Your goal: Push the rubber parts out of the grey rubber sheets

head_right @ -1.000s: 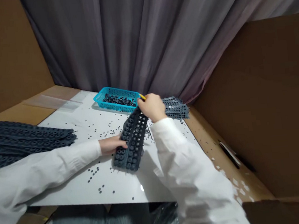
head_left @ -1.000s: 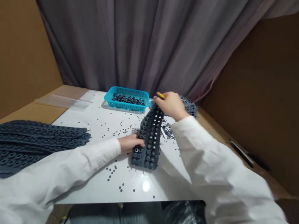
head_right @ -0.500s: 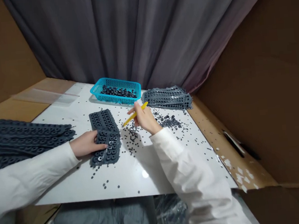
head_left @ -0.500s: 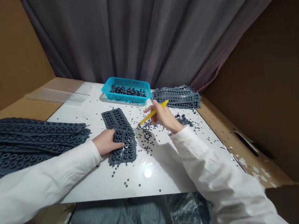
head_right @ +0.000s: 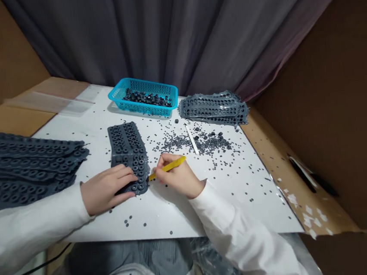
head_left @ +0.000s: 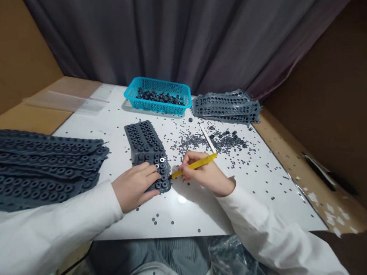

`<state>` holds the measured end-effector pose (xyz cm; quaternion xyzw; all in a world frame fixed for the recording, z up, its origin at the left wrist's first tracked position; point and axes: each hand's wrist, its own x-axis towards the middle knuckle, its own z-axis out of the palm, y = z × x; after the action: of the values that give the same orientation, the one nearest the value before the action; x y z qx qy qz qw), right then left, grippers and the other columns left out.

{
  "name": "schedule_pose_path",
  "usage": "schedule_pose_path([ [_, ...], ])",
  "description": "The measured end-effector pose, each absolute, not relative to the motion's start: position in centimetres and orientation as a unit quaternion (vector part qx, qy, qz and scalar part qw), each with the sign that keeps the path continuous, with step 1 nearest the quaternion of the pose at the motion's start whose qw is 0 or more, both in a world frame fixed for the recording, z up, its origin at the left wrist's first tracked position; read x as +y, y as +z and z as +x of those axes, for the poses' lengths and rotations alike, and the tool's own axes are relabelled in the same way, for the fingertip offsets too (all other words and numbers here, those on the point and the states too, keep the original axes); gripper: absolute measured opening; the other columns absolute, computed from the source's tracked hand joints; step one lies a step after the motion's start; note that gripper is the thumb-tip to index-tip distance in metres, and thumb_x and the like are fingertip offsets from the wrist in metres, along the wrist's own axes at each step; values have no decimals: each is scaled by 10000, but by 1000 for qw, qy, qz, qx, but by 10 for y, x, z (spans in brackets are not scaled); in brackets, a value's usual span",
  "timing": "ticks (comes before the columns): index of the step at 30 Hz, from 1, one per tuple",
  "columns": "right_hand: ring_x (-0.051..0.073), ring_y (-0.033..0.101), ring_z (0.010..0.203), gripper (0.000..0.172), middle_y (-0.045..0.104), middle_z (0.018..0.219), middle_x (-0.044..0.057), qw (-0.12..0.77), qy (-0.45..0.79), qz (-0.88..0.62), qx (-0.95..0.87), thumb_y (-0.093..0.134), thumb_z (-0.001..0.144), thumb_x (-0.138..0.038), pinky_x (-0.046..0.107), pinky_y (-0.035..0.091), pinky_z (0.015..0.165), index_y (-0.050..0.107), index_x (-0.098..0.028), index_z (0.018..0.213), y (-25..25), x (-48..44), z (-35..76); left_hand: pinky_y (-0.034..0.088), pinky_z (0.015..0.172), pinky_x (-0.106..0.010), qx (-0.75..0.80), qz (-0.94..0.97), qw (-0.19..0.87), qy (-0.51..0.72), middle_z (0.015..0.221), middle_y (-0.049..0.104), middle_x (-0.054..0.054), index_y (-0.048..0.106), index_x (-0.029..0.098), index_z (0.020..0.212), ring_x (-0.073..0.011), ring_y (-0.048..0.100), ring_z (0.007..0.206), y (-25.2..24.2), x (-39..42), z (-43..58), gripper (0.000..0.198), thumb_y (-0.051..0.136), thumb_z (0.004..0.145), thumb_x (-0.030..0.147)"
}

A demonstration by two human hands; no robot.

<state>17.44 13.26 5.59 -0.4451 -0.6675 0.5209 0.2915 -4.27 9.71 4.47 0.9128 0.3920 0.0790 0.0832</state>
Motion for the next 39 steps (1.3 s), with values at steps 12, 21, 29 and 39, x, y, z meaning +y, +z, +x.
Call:
schedule_pose_path([
  [12,108,481,404,347,479,401,-37,398,321,-572,-641,571,815,-426,261,444,521,597,-169,583,58,185,215,442,785,-338,431,881,42,189,850,630,-77,635,131,954,-219,542,838,46,119,-27,250,419,930,255],
  [21,130,606,534,163,620,576,-31,358,599,-427,-576,564,802,-331,257,482,549,487,-204,871,37,134,199,454,751,-324,420,888,142,125,855,622,-53,623,177,927,-215,564,832,45,104,-23,173,542,848,307],
  [29,55,367,435,118,476,507,-57,327,525,-434,-655,566,630,-129,174,273,418,468,-185,594,21,121,194,451,746,-283,427,861,223,162,843,603,-30,607,193,890,-181,568,828,34,114,-11,107,542,805,206],
  [39,51,347,430,126,443,485,-66,303,472,-437,-703,516,646,-120,177,267,431,439,-189,573,30,116,190,420,691,-318,421,866,228,148,793,583,-33,575,199,880,-196,522,767,33,114,-12,113,526,825,285],
])
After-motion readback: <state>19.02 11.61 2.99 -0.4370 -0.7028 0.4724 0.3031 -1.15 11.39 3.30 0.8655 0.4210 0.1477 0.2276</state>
